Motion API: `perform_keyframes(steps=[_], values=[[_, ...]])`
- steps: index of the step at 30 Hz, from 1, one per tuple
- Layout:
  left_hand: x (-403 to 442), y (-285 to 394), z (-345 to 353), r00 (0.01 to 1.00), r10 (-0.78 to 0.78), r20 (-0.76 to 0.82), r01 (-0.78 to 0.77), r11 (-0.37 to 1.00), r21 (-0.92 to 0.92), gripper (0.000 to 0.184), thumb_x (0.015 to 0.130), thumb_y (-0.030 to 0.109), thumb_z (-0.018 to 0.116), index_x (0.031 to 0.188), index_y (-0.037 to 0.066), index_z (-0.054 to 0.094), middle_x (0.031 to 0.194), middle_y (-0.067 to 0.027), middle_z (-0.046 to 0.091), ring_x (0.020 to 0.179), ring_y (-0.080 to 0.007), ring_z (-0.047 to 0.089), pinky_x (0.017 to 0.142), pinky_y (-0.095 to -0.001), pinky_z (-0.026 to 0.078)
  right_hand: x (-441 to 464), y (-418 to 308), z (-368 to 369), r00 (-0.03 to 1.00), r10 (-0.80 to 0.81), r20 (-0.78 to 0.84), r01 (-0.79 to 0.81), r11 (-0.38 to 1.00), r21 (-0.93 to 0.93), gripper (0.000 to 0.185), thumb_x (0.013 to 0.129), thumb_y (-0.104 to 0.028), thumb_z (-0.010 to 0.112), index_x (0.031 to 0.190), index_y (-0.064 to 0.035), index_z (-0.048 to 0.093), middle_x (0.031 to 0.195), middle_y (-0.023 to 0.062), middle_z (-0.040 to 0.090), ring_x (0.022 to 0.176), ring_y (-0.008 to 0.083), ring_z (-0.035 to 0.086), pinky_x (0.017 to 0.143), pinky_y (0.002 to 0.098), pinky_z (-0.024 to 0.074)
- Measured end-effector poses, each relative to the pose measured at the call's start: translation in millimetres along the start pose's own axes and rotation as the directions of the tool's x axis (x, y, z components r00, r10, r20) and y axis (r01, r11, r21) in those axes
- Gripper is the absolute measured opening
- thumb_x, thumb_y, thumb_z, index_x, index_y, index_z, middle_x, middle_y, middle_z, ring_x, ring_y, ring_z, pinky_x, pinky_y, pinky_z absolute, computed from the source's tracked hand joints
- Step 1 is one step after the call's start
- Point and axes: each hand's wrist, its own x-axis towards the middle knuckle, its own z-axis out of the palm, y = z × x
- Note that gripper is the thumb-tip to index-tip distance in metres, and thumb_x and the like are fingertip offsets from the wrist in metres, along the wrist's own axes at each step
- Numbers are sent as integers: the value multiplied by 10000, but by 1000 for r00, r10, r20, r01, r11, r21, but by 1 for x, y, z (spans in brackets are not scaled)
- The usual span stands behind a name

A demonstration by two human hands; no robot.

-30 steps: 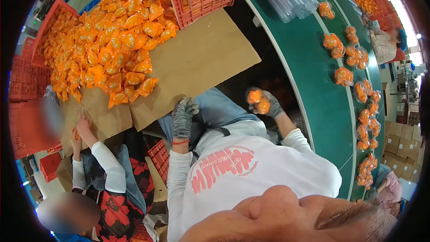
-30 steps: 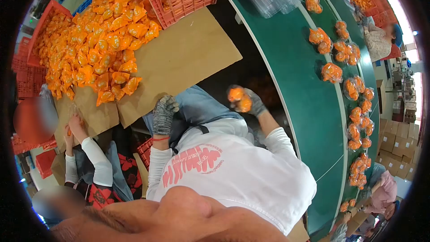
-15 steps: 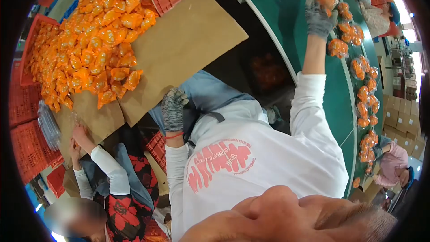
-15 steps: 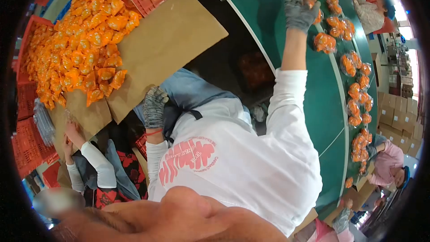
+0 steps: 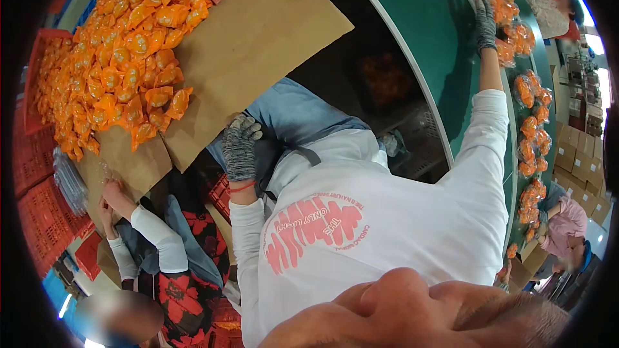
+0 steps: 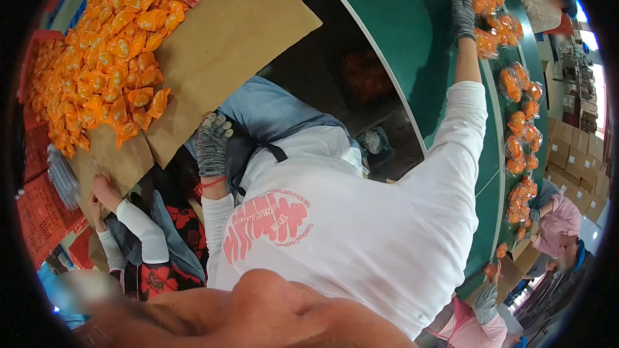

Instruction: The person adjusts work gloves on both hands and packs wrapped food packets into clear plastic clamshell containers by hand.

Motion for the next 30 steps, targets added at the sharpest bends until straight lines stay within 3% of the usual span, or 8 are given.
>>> perform_keyframes(steps=[5, 8, 13, 16, 19, 21, 22, 30], values=[[-2, -2, 20, 999, -12, -36, 13, 1000, 22, 274, 935, 224, 418, 1088, 26, 530, 964, -109, 608, 837, -238, 602, 717, -325, 497, -24, -10, -20, 975, -138, 172, 206, 847, -490, 452, 892, -369, 476, 1309, -201, 432, 1377, 127, 375, 1259, 302, 362, 1029, 382, 320], [5, -2, 28, 998, -50, -40, 52, 998, 44, 247, 919, 216, 463, 1053, 24, 542, 927, -98, 612, 806, -214, 598, 678, -303, 484, -9, 35, -19, 970, -235, 68, 244, 906, -347, 472, 890, -389, 474, 1319, -199, 417, 1370, 124, 385, 1257, 299, 368, 1028, 380, 317], [14, 3, 54, 990, -41, -132, 50, 997, 60, 198, 874, 209, 547, 962, 33, 568, 842, -79, 613, 711, -182, 578, 600, -276, 451, 24, 90, -31, 987, 123, -104, -151, 929, -337, 523, 879, -466, 441, 1313, -175, 431, 1221, 183, 523, 1135, 335, 487, 955, 362, 374], [20, -1, 57, 983, -13, -184, 21, 999, 41, 183, 866, 200, 554, 944, 35, 576, 795, -79, 605, 665, -182, 565, 582, -282, 448, 63, 109, -18, 850, 482, -211, -518, 839, -168, 511, 864, -488, 435, 1217, -133, 534, 1099, 173, 599, 1013, 331, 562, 886, 371, 420], [22, -7, 68, 994, 12, -107, -14, 1000, -15, 168, 872, 183, 550, 949, 37, 581, 784, -86, 609, 652, -187, 569, 574, -289, 451, 70, -29, 22, 952, -85, -293, 90, 996, 6, 217, 829, -172, 565, 1015, -79, 629, 924, 127, 634, 878, 287, 595, 835, 338, 448], [26, -11, 69, 999, 4, -49, -5, 1000, -13, 173, 878, 186, 544, 958, 37, 580, 800, -87, 613, 664, -189, 579, 581, -289, 461, 64, -130, 30, 965, -242, -100, 257, 947, 191, 319, 776, -137, 601, 1091, -86, 584, 1055, 105, 596, 993, 282, 552, 900, 365, 416], [30, -14, 66, 1000, 4, -26, -4, 1000, 3, 176, 882, 189, 541, 964, 37, 578, 813, -85, 614, 676, -189, 586, 587, -289, 470, 68, -143, 41, 813, -569, -124, 568, 822, -42, 454, 743, -129, 601, 1190, -120, 521, 1175, 82, 538, 1087, 262, 500, 941, 388, 390], [42, -23, 73, 1000, -10, -10, 11, 992, 125, 172, 899, 193, 525, 963, 41, 572, 824, -84, 611, 689, -199, 588, 597, -302, 485, 90, -218, 71, 773, -634, 4, 611, 744, -271, 619, 687, -172, 603, 1282, -246, 450, 1264, 28, 472, 1162, 249, 436, 988, 409, 330]])
